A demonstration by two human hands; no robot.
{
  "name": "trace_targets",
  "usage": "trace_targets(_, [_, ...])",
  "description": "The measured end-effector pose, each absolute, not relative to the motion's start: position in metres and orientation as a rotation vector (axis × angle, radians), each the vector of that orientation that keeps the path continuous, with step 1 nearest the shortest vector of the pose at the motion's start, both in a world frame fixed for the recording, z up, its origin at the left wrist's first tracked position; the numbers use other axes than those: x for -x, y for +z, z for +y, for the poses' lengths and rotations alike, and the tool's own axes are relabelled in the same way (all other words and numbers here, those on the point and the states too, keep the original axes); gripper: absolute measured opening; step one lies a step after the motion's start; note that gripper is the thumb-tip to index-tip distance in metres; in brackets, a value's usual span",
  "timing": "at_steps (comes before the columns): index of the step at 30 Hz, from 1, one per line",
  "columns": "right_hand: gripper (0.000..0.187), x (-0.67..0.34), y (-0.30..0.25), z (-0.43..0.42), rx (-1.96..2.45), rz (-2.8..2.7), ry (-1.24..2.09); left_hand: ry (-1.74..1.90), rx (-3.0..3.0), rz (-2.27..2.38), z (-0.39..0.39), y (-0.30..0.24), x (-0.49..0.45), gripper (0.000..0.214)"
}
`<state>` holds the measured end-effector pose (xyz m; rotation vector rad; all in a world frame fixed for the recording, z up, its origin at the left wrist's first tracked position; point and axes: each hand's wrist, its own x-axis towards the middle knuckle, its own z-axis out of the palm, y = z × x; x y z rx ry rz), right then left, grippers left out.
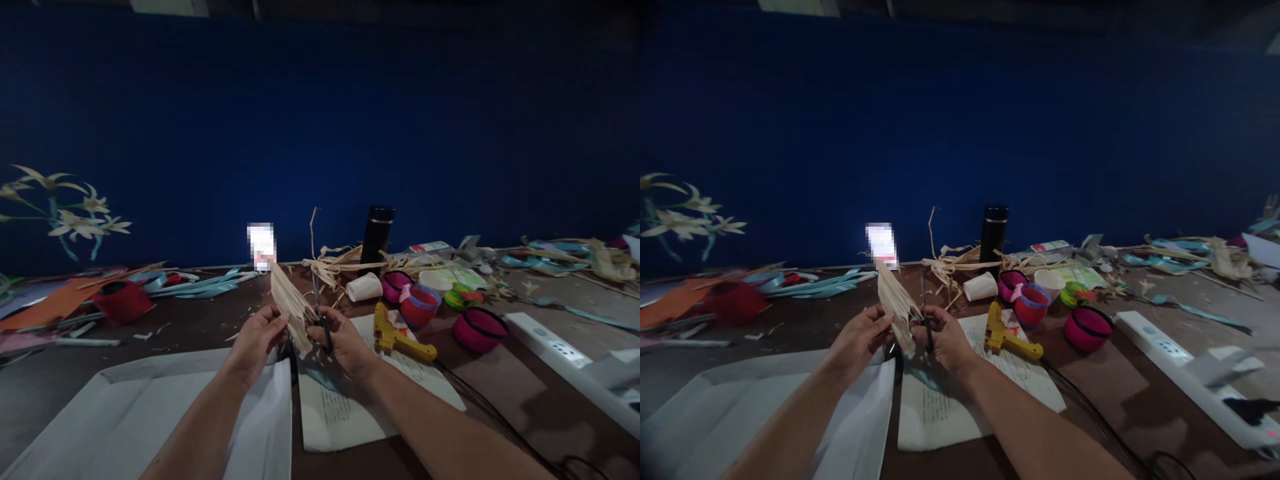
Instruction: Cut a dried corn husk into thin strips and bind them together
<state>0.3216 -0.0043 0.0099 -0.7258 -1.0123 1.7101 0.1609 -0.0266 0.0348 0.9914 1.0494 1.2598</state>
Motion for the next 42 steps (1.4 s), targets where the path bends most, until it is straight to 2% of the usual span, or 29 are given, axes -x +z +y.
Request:
trace_targets(8, [0.047, -0.322, 0.011, -0.004, 0.695, -1.023, 1.729, 1.252, -1.050, 1.084, -0.024, 0.030, -0.164, 0.031])
trace_targets(14, [0.040, -0.322, 0.011, -0.005, 0.730, -1.087, 1.641, 1.248, -1.034, 1.088, -0.025, 0.034, -0.169, 0.036])
trace_targets(24, [0.039, -0.323, 0.012, -0.003, 0.782, -1.117, 1.582, 1.315, -1.066, 1.168, -0.023, 0.031, -0.162, 0.033])
trace_targets(29, [0.033, -0.320, -0.003, 0.002, 0.873, -1.326, 1.371, 1.343, -1.046, 1.169, -0.023, 0.031, -0.158, 0.034])
trace_targets(36, [0.043, -0.324, 0.004, 0.002, 0.924, -1.289, 1.137, 1.433, -0.938, 1.221, -0.021, 0.033, -0.156, 0.035])
trace_targets(42, [0.038, -0.324, 0.017, -0.006, 0.909, -1.233, 1.231, 1.490, -0.844, 1.242, -0.019, 0.030, -0.156, 0.036])
